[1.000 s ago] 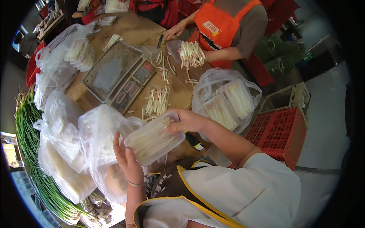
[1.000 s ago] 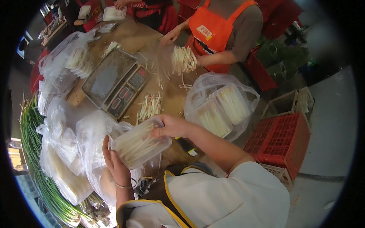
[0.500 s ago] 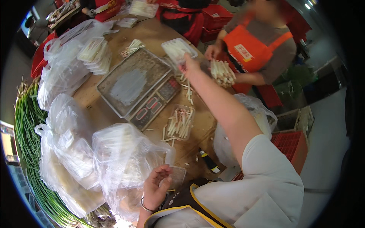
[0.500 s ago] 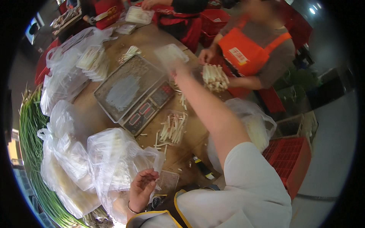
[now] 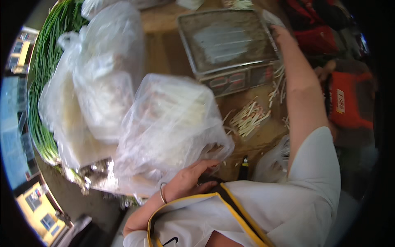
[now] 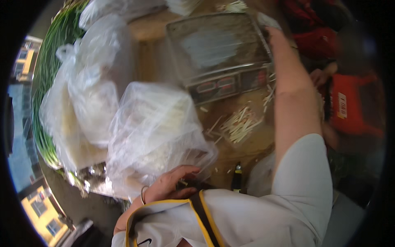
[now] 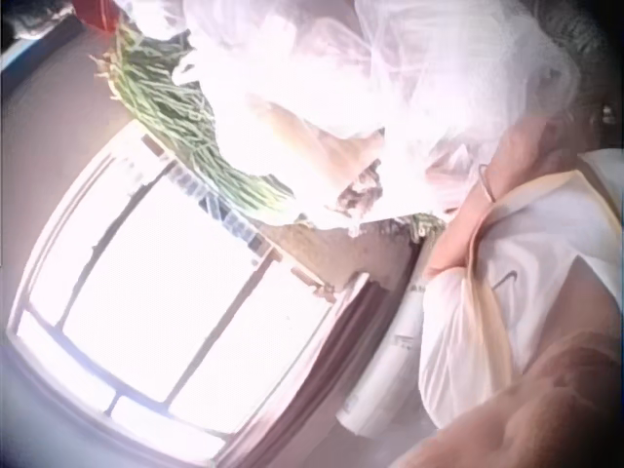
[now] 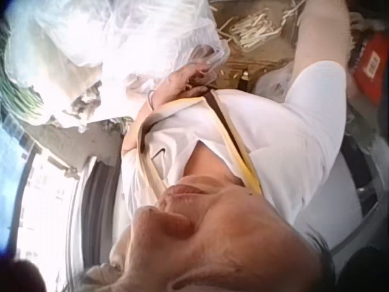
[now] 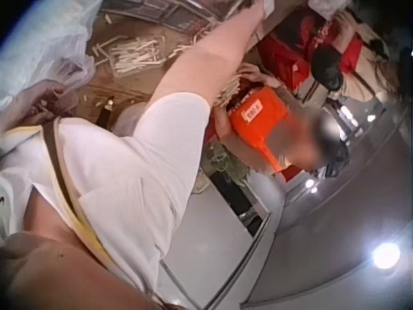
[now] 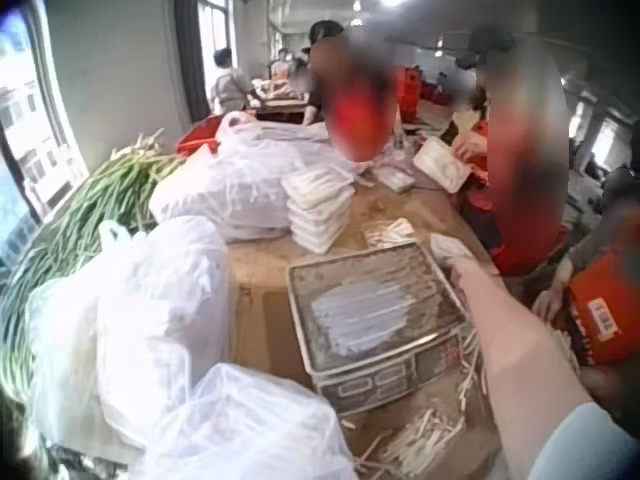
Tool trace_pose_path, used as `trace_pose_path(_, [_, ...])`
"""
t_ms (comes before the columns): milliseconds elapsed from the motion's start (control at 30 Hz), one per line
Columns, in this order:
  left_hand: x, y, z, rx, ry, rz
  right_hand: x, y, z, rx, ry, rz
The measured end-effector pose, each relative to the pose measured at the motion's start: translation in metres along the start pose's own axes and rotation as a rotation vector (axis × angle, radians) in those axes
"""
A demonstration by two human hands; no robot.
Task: The person trims enoki mushrooms with a utility knife, places them into clear plastic containers, weighs the containers on a digital scale, and stacks the finished packages. The person also handles plastic bags and other produce items on the table.
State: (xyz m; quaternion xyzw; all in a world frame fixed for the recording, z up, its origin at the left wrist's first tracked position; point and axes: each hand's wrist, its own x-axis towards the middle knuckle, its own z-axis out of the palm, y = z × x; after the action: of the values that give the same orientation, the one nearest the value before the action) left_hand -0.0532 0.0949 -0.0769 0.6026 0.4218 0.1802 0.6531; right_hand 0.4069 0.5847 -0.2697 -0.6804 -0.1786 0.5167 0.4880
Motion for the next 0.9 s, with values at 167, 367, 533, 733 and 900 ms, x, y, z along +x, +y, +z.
trace_pose_path(167, [-0.032, 0.004, -0.014, -0.286, -0.158, -0.035, -0.036, -0.003, -0.018, -0.089, 0.115, 0.013])
trace_pose_path(367, [-0.106, -0.041, -0.021, 0.362, 0.344, -0.312, -0.166, -0.002, -0.023, -0.002, -0.2, -0.105])
trace_pose_path(533, [-0.132, -0.101, -0.012, 0.723, 0.578, -0.315, -0.277, -0.003, -0.037, -0.466, -0.194, -0.692])
trace_pose_path(733, [-0.08, -0.131, 0.001, 0.102, 1.062, -0.126, -0.446, -0.003, -0.017, -0.287, -0.422, -0.732])
trace_pose_path(900, [-0.067, -0.064, -0.03, 0.731, 1.118, 0.044, -0.592, 0.071, -0.005, -0.497, -1.381, -0.418])
